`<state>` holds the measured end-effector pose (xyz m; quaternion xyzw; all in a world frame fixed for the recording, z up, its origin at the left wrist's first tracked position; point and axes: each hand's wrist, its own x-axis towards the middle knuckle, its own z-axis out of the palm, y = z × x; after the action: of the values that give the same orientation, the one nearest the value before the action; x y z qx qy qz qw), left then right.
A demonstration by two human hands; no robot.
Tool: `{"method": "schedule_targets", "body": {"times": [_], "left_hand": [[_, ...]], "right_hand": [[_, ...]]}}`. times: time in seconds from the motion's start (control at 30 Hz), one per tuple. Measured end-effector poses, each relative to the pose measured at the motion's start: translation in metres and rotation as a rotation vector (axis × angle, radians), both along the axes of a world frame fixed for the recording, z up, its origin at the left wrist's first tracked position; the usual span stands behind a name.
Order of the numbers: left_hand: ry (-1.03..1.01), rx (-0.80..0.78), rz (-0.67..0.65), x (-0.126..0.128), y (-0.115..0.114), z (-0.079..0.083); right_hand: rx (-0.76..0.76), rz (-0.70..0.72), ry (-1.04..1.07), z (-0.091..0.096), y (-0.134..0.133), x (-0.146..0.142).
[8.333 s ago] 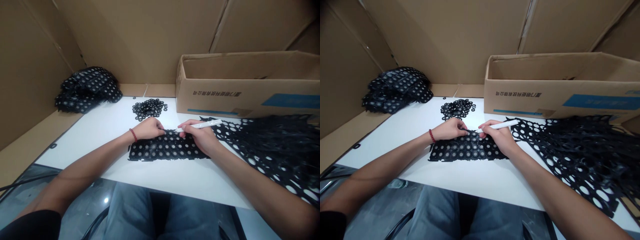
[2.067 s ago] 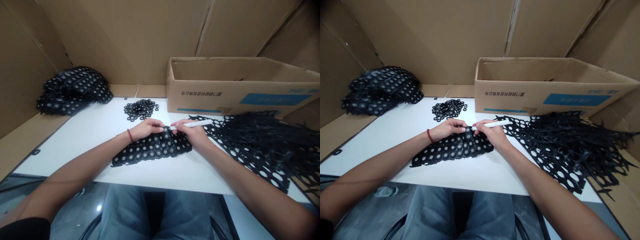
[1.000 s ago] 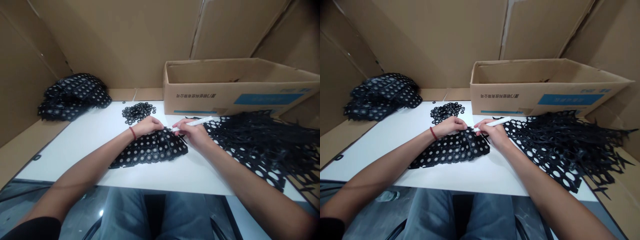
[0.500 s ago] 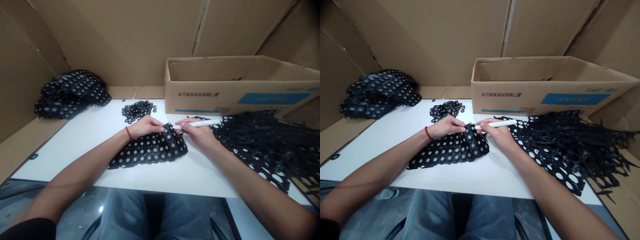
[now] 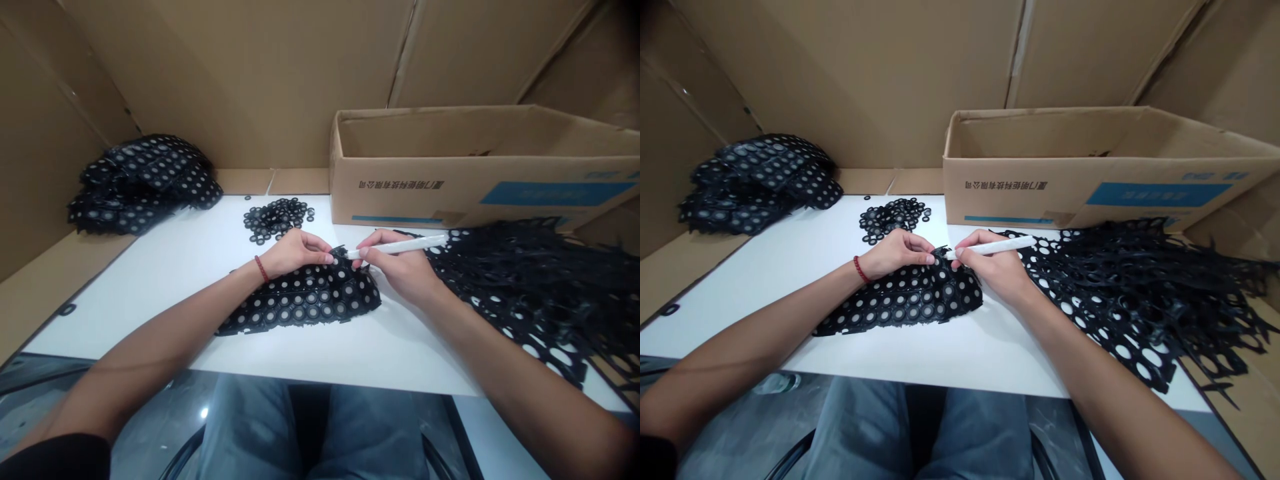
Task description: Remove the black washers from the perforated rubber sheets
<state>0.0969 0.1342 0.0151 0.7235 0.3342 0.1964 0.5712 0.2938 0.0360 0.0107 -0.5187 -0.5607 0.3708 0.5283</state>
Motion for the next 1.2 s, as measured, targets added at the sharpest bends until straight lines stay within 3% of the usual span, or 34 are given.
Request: {"method": "schedule_targets", "body": {"times": [0.47, 0.7, 0.8, 1.0, 1.2], "left_hand": [[-0.083, 0.111, -0.055, 0.002, -0.002, -0.004], [-0.119, 0.138, -0.085, 0.003, -0.004, -0.006], [-0.154, 0.090, -0.060, 0.002, -0.002, -0.007], [-0.222, -0.122, -0.060, 0.000, 0.000, -0.006], [-0.085, -0.054, -0.049, 0.005, -0.008, 0.002]], "right_hand": [[-0.012, -0.091, -0.176, 0.010, -0.005, -0.010], [-0.131, -0.011, -0.194, 0.011, -0.005, -0.017], [-0.141, 0.001, -0.070, 0.008, -0.003, -0.014], [-0.161, 0.014, 0.518, 0.002, 0.003, -0.004], [-0.164, 0.025, 0.594, 0.003, 0.003, -0.006]]}}
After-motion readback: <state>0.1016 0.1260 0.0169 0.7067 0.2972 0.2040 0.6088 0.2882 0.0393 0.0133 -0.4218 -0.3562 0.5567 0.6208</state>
